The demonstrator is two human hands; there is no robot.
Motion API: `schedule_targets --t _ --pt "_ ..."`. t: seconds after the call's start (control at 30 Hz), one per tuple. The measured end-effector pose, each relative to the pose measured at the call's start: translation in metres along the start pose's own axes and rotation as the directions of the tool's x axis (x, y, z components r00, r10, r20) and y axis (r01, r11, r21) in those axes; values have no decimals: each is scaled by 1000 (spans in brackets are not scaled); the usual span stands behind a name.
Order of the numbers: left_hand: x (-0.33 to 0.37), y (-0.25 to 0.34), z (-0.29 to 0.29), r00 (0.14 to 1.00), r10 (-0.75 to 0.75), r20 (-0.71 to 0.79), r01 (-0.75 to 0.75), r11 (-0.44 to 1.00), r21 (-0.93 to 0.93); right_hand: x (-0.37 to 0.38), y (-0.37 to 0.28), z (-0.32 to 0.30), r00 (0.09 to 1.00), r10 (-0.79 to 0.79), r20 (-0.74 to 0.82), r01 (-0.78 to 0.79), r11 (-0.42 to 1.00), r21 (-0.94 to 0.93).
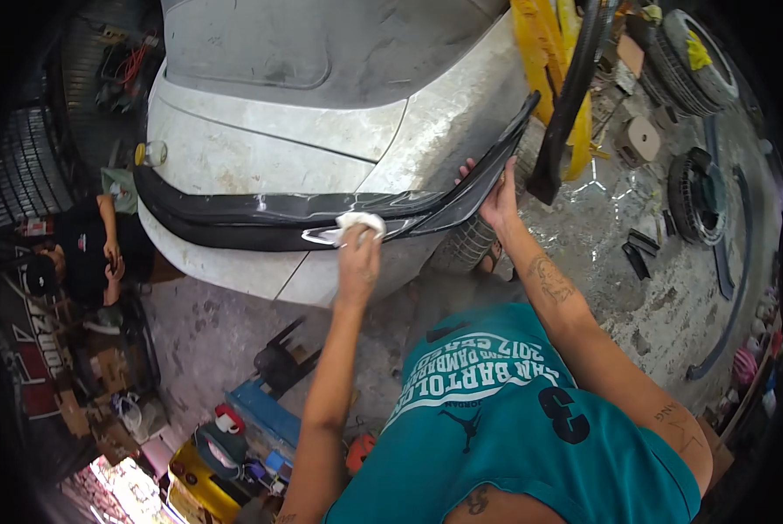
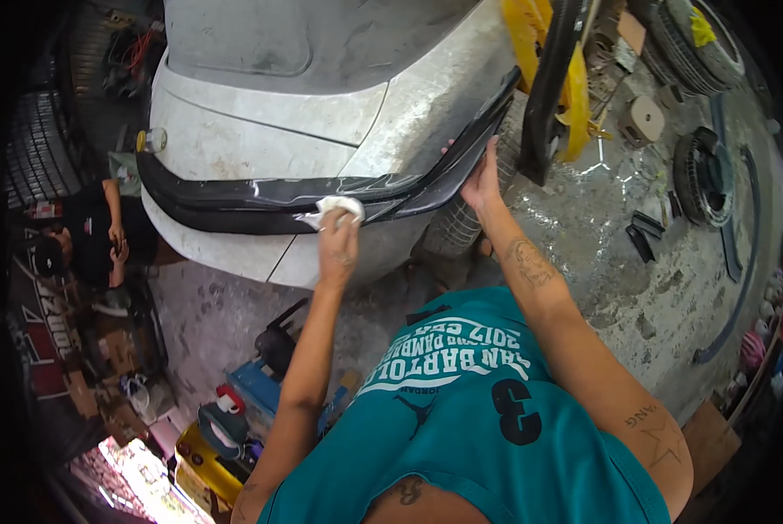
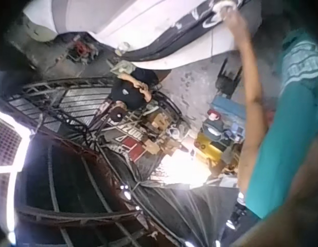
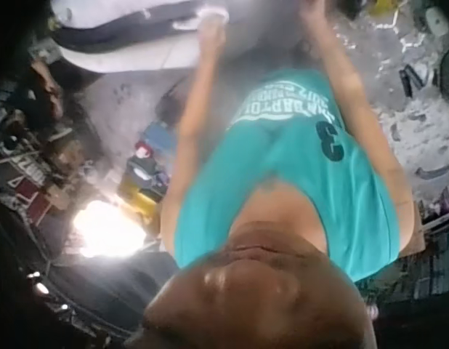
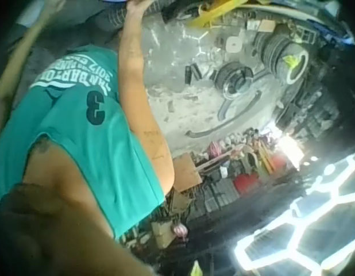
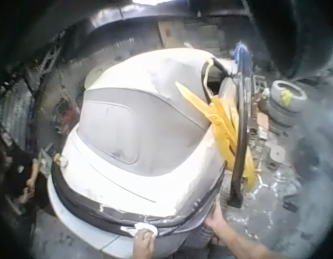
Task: The person sits on the floor and uses a scraper to remove material from a curved car bumper. They then stand up, retrieve a white cloth, and wipe the surface of a white car's front bumper and fender area.
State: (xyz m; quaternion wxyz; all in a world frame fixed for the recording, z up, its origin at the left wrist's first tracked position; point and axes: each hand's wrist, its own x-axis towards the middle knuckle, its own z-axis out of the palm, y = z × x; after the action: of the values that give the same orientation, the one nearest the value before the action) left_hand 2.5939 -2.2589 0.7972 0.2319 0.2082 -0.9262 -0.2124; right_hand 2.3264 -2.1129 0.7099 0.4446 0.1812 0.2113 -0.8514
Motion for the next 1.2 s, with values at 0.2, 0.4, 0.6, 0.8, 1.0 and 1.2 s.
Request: schedule_targets --t 0.2,0.4,0.6,0.8,1.0,1.2 --pt "20 34 28 997 -78 14 80 990 -114 0 -7 10 996 -23 -91 20 999 -33" --pt "21 28 23 990 -139 6 138 982 -129 13 -4 -6 990 -63 -126 59 997 -40" --pt "29 46 36 995 -10 103 35 970 -239 7 -3 0 989 -80 -121 73 995 -65" --pt "15 1 -5 997 -35 62 43 989 -144 9 3 3 994 -78 -81 74 996 -43" --pt "44 51 53 850 311 426 -262 950 -172 8 0 -4 986 -142 -86 134 987 -87" --pt "62 98 107 822 385 420 -449 891 61 21 5 -36 993 -115 -28 117 990 73"
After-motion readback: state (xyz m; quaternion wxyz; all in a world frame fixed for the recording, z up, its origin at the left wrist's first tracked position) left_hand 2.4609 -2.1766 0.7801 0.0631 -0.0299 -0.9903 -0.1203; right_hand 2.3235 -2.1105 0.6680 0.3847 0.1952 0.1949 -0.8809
